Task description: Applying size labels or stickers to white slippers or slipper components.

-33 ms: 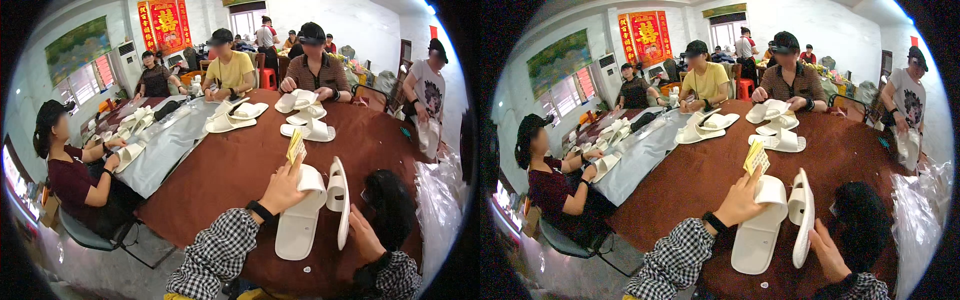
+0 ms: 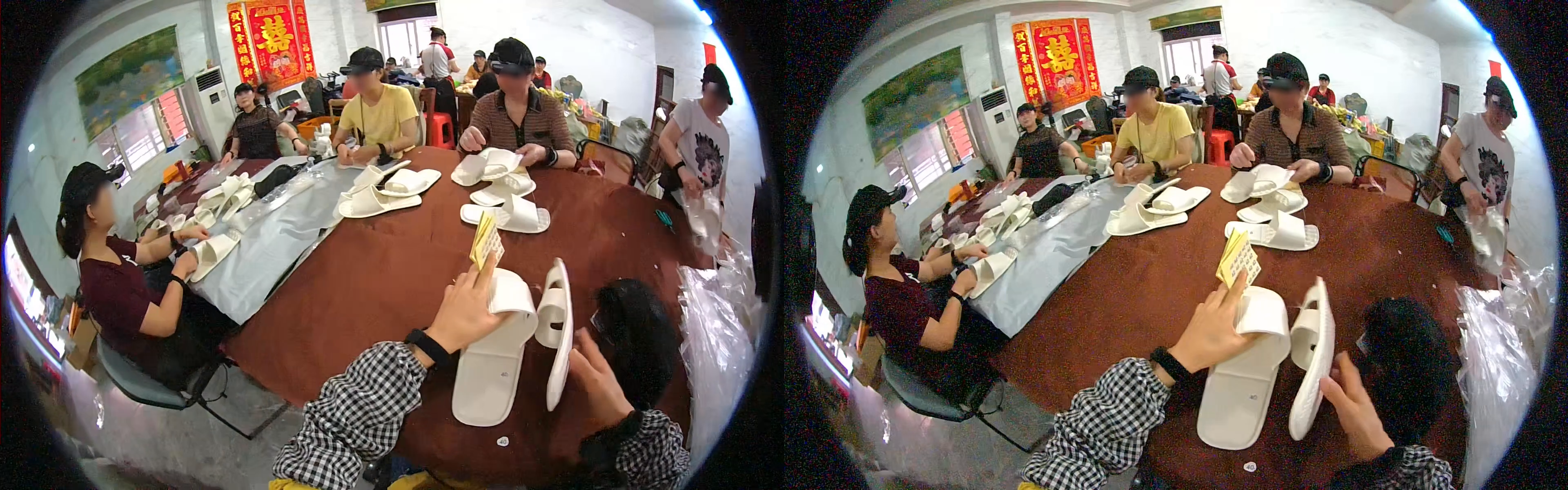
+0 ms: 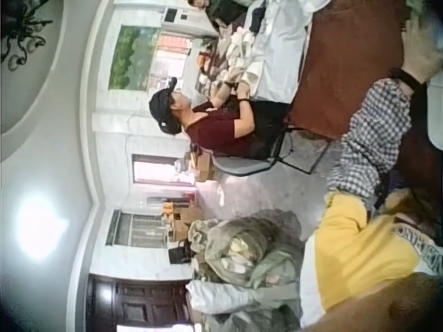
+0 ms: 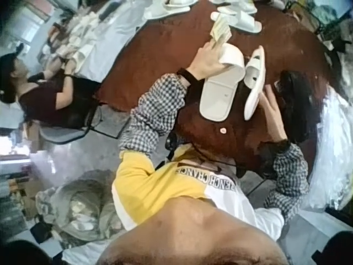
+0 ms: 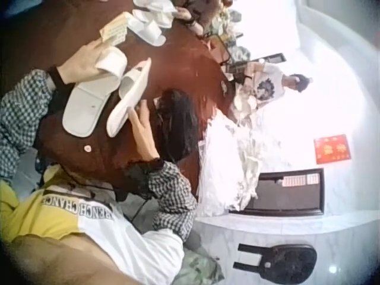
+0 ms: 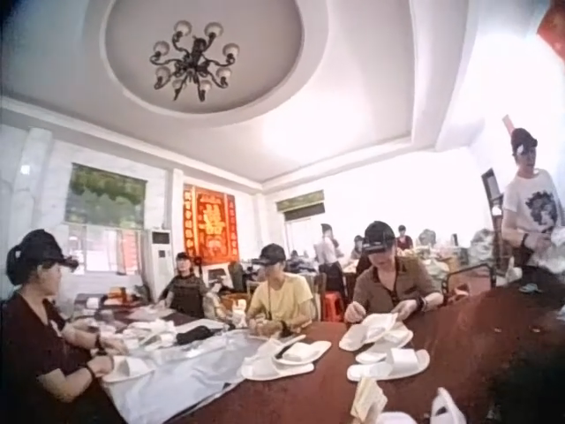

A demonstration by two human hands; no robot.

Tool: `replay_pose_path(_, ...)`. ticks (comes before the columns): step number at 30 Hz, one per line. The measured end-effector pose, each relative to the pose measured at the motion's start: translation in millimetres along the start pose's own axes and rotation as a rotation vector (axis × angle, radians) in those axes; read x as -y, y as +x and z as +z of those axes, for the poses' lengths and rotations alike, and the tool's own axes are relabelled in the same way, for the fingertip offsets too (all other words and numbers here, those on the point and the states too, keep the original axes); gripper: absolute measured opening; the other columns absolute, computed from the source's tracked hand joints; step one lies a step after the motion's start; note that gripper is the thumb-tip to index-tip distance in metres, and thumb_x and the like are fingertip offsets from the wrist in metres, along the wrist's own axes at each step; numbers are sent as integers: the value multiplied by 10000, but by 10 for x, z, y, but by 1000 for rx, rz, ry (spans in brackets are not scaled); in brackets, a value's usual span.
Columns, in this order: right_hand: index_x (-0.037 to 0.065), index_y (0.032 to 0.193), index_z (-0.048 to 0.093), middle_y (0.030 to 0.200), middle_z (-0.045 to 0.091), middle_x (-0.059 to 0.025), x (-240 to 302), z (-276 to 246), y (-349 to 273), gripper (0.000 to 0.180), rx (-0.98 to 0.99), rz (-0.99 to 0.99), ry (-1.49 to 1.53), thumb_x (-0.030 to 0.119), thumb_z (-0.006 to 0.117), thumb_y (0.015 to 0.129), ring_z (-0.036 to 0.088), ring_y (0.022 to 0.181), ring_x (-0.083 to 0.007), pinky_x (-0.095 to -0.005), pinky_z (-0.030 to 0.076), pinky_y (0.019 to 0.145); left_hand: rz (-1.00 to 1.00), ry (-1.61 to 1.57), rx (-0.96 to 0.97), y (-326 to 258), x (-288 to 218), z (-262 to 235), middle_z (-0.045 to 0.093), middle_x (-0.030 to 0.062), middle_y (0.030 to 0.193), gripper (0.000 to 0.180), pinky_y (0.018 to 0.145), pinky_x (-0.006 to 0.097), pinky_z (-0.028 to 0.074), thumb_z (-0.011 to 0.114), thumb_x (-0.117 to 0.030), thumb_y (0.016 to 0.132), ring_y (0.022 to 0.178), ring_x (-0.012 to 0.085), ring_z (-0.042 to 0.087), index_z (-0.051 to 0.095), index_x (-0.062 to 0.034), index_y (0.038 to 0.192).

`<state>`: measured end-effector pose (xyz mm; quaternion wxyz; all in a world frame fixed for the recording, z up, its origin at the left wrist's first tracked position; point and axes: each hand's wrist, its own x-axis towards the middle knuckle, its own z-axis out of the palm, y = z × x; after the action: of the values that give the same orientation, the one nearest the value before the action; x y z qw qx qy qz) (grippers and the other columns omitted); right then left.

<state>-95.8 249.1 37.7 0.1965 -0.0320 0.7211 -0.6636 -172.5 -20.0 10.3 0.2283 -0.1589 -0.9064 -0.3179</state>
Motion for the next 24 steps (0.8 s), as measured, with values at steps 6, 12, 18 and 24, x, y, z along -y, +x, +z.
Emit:
replay_pose_path(6, -13, 1531, 104, 1585, 183, -169, 363, 4, -34, 696, 58, -69, -99, 358, 412, 1030, 179, 1461, -266, -357, 186, 1175, 45, -16, -35, -32, -124, -7, 502, 296, 1220, 1042, 934, 499, 444, 760, -384, 750, 1101, 431, 525, 172, 17, 1511)
replay_pose_path(12, 116, 1519, 268, 1432, 433, -69, 290, 110, 48, 672, -47, -73, -64, 401, 518, 964, 418, 1294, -213, -392, 384, 1018, 93, -20, -60, -67, -216, -24, 518, 257, 1189, 1067, 932, 492, 409, 780, -392, 733, 1082, 403, 512, 174, 4, 1517)
replay_pose_path(18, 45, 1447, 282, 1298, 507, -173, -3, -245, 211, 693, -40, -1, 291, 42, 539, 803, 518, 1184, -281, -417, 416, 1015, 71, -121, -28, -26, -243, -59, 479, 289, 1262, 1049, 956, 490, 430, 782, -337, 754, 1126, 440, 505, 153, 18, 1515)
replay_pose_path(24, 80, 1553, 72, 1378, 464, -190, -22, -270, 180, 898, -112, -16, 92, -41, 569, 814, 521, 1202, -292, -401, 415, 1030, -58, -118, 18, 83, 205, -177, 362, 299, 1434, 1017, 1084, 431, 374, 749, -394, 812, 1324, 423, 403, 148, 52, 1501)
